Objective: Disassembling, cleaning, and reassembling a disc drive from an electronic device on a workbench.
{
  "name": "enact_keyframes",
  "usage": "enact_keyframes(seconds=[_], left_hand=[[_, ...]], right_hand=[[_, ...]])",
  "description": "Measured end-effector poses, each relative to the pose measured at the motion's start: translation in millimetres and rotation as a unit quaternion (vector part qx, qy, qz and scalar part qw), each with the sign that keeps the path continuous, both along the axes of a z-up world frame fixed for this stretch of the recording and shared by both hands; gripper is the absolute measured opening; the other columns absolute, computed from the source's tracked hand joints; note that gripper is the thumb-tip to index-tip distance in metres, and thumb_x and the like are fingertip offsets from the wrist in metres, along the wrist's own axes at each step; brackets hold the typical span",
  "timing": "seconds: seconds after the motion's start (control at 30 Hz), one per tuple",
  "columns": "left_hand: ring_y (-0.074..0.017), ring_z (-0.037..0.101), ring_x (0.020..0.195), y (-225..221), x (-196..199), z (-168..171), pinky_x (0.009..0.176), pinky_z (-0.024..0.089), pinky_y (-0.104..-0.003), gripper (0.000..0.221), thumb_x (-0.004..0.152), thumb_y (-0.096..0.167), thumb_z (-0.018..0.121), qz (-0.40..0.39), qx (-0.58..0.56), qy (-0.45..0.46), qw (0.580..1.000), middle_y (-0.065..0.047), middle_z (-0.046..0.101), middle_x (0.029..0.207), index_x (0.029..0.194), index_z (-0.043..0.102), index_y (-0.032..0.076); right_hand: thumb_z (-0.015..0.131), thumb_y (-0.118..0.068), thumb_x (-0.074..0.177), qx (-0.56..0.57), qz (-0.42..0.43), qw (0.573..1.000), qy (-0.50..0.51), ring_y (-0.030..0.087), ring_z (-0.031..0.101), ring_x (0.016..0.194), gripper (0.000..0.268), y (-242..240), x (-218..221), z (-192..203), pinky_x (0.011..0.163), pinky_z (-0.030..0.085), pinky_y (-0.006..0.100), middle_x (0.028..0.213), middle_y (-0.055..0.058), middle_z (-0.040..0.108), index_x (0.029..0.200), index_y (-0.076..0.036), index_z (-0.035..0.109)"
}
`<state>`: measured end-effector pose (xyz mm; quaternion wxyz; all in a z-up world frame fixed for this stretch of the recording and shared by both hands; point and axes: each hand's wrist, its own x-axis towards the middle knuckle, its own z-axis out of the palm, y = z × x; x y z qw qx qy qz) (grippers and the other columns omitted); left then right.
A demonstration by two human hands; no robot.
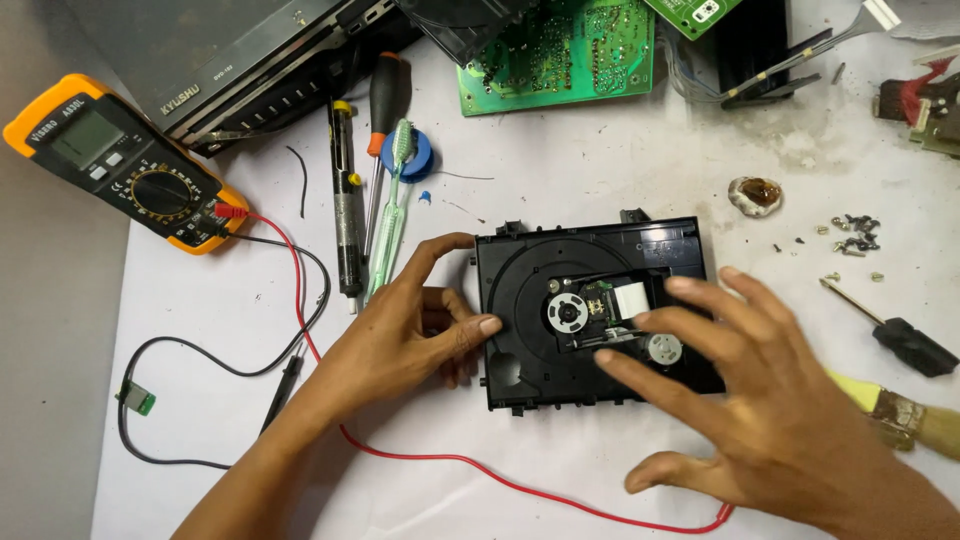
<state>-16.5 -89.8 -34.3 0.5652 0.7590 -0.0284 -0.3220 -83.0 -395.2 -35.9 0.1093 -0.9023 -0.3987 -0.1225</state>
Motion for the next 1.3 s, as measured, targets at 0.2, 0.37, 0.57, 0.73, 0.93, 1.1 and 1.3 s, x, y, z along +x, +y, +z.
enact_keyframes(seconds=[0.2,0.37,0.57,0.73,0.93,1.1,1.3], left_hand=[[-0.0162,0.073,0.057,2,-1,3,0.061,0.065,-0.028,0.062,0.092,0.029,0.066,-0.018,0.01,-0.025,0.999,-0.004,0.067,0.067,0.147,0.04,0.018],[-0.0133,0.072,0.06,4,-3,2,0.064,0.061,-0.026,0.064,0.092,0.03,0.067,-0.027,0.027,-0.028,0.999,-0.002,0.069,0.068,0.149,0.039,0.021],[-0.0131,0.072,0.06,3,-3,1,0.064,0.061,-0.026,0.062,0.092,0.03,0.066,-0.025,0.02,-0.031,0.999,-0.002,0.07,0.067,0.148,0.039,0.02],[-0.0124,0.073,0.059,1,-5,0,0.063,0.063,-0.026,0.061,0.092,0.03,0.066,-0.018,0.026,-0.038,0.999,-0.001,0.07,0.067,0.146,0.04,0.02],[-0.0148,0.068,0.055,-3,-9,-5,0.06,0.057,-0.028,0.019,0.099,0.026,0.065,0.022,0.042,-0.012,0.999,-0.003,0.065,0.061,0.106,0.053,0.012],[-0.0113,0.066,0.054,-3,-9,-6,0.061,0.056,-0.025,0.018,0.099,0.028,0.065,0.007,0.069,-0.026,0.997,0.0,0.07,0.061,0.092,0.059,0.012],[-0.0152,0.075,0.057,-4,-9,-2,0.061,0.061,-0.027,0.017,0.099,0.025,0.064,0.029,0.025,0.006,0.999,-0.004,0.068,0.063,0.098,0.054,0.011]], right_hand=[[0.069,-0.085,0.077,-0.037,0.017,0.999,-0.028,0.036,0.043,0.142,0.094,18,9,-15,0.119,0.037,0.067,0.144,0.012,0.045,0.145,-0.022,0.052],[0.07,-0.081,0.078,-0.018,0.015,1.0,-0.009,0.035,0.044,0.142,0.089,21,10,-17,0.119,0.038,0.067,0.14,0.01,0.047,0.142,-0.021,0.055],[0.069,-0.075,0.082,-0.012,0.011,1.0,-0.01,0.034,0.047,0.137,0.077,28,12,-12,0.116,0.041,0.069,0.133,0.008,0.052,0.134,-0.019,0.063],[0.069,-0.076,0.081,-0.024,0.004,0.999,-0.023,0.035,0.05,0.135,0.075,28,13,-13,0.114,0.041,0.07,0.129,0.006,0.055,0.13,-0.02,0.066],[0.07,-0.073,0.082,-0.019,0.004,1.0,-0.015,0.033,0.049,0.136,0.072,27,12,-11,0.114,0.041,0.069,0.128,0.004,0.055,0.131,-0.021,0.066],[0.07,-0.072,0.083,-0.011,0.003,1.0,-0.02,0.033,0.054,0.131,0.069,30,12,-13,0.112,0.044,0.068,0.123,0.005,0.058,0.128,-0.019,0.068],[0.069,-0.066,0.087,-0.007,0.0,1.0,-0.027,0.032,0.054,0.13,0.062,32,13,-13,0.112,0.044,0.067,0.12,0.004,0.06,0.127,-0.019,0.069]])
